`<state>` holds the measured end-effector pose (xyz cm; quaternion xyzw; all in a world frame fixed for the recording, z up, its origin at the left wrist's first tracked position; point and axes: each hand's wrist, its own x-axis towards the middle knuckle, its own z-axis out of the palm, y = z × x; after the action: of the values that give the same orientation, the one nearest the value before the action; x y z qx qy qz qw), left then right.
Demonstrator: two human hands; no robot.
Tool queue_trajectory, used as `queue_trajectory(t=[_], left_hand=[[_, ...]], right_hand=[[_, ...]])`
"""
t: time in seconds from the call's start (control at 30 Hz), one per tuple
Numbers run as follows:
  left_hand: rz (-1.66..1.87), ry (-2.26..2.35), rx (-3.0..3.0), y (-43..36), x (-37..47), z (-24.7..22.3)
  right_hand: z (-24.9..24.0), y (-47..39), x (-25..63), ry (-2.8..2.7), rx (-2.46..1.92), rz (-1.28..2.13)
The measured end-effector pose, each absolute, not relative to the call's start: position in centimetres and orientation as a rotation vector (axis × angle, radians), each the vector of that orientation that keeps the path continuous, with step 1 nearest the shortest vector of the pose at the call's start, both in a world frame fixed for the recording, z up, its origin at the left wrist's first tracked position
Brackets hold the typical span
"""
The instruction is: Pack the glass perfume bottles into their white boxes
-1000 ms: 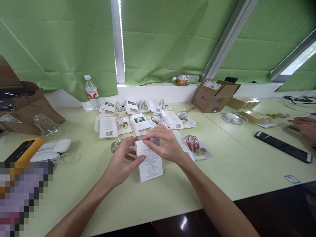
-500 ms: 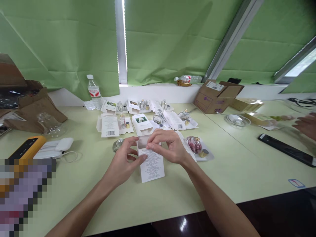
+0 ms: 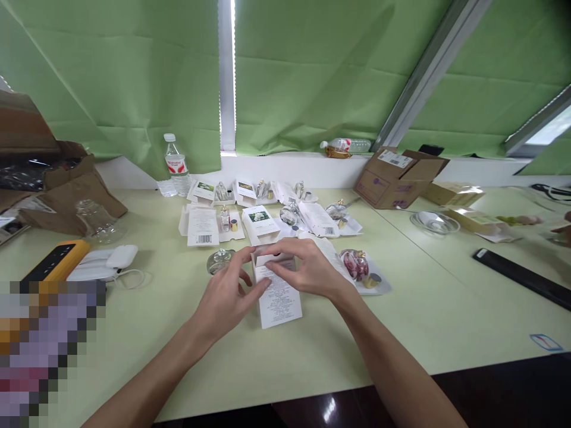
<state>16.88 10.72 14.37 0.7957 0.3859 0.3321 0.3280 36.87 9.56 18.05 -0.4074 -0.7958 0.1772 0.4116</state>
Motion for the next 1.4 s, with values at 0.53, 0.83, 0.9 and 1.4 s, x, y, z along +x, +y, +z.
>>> queue_trajectory(t=[0.53,0.83,0.9,1.4], left_hand=[[1.362,1.319,2.246,13.0,13.5,16.8],[0.774,1.429,2.347,15.2,11.2,15.7],[0.704,1.435,2.318,15.5,11.1,15.0],[0.595,1.324,2.127,16.2,10.6,14.7]], right_hand=[[16.6,10.6,37.0,-2.086,-1.304,-0.053],[16.2,10.5,36.3,-2.153,-1.336,-0.039],[16.1,10.4,36.2,-2.163,-1.332,-0.034],[15.9,10.4,35.6,-2.208,-1.322,-0.04]])
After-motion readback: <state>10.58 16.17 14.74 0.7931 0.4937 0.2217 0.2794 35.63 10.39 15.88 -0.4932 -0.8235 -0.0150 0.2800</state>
